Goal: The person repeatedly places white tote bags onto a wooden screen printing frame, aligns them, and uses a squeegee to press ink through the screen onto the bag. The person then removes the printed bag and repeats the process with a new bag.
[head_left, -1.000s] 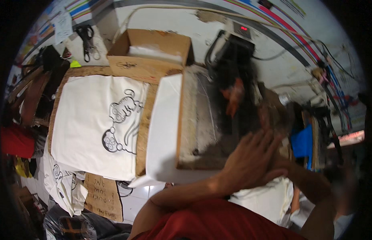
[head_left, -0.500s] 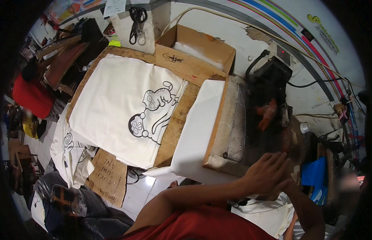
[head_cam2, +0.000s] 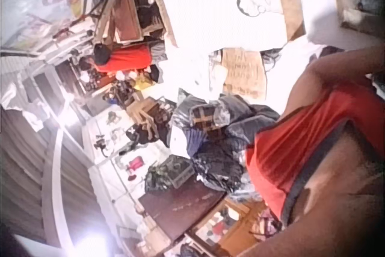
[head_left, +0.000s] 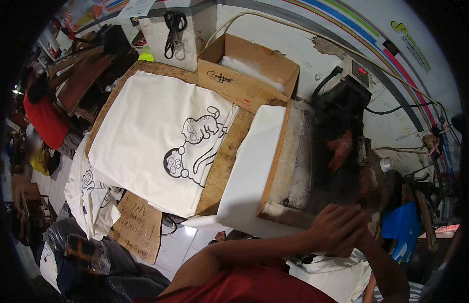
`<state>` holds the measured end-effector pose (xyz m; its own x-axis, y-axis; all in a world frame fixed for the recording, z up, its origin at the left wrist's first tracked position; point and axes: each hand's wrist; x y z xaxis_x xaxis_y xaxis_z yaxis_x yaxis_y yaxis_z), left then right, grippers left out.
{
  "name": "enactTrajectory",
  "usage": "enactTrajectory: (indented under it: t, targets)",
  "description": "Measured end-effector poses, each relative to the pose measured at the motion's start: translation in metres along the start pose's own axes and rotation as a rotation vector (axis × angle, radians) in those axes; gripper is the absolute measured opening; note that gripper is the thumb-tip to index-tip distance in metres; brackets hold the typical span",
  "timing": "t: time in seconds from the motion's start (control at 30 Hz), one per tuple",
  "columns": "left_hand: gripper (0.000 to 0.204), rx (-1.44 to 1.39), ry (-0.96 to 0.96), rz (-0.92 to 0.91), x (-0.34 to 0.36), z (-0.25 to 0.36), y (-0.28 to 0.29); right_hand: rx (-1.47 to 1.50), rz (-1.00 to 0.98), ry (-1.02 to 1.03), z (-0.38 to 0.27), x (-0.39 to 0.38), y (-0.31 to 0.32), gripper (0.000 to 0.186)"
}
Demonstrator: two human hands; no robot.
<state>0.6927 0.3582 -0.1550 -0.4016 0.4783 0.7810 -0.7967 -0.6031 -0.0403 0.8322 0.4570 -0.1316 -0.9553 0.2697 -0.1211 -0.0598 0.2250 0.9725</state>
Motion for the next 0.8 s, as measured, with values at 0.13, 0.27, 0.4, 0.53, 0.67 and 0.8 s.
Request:
enactTrajectory:
  t: [0.13, 0.27, 0.4, 0.53, 0.67, 0.8]
  targets:
    - [0.032, 0.002, -0.035, 0.045, 0.001, -0.002, -0.001, 0.052, -0.011, -0.014, 0.004, 0.002, 0.005, 0.039]
    - [0.036, 0.029, -0.055, 0.045, -0.003, -0.003, -0.002, -0.126, -0.115, 0.135, 0.004, 0.011, 0.017, 0.040]
    - [0.041, 0.074, -0.048, 0.010, -0.010, -0.004, -0.003, 0.021, -0.028, 0.156, -0.002, 0.020, 0.021, 0.039]
    - [0.040, 0.086, -0.125, 0.096, 0.000, 0.003, -0.002, 0.012, -0.011, 0.174, -0.013, 0.010, 0.026, 0.036]
    - [0.033, 0.044, -0.200, 0.086, 0.042, 0.022, -0.005, -0.038, 0.011, 0.168, -0.017, -0.016, 0.067, 0.033]
    - [0.030, -0.007, -0.228, 0.062, 0.069, 0.047, -0.010, -0.180, 0.173, 0.166, -0.010, -0.023, 0.138, 0.030]
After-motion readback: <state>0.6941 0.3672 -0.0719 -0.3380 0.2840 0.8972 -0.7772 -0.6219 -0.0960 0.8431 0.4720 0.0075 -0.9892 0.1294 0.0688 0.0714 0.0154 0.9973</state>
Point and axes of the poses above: each hand's wrist, its own x-axis towards the middle knuckle, its own y-axis out of the back of the hand, z = x × y, and after that the axes turned 12 degrees about -x, right-handed
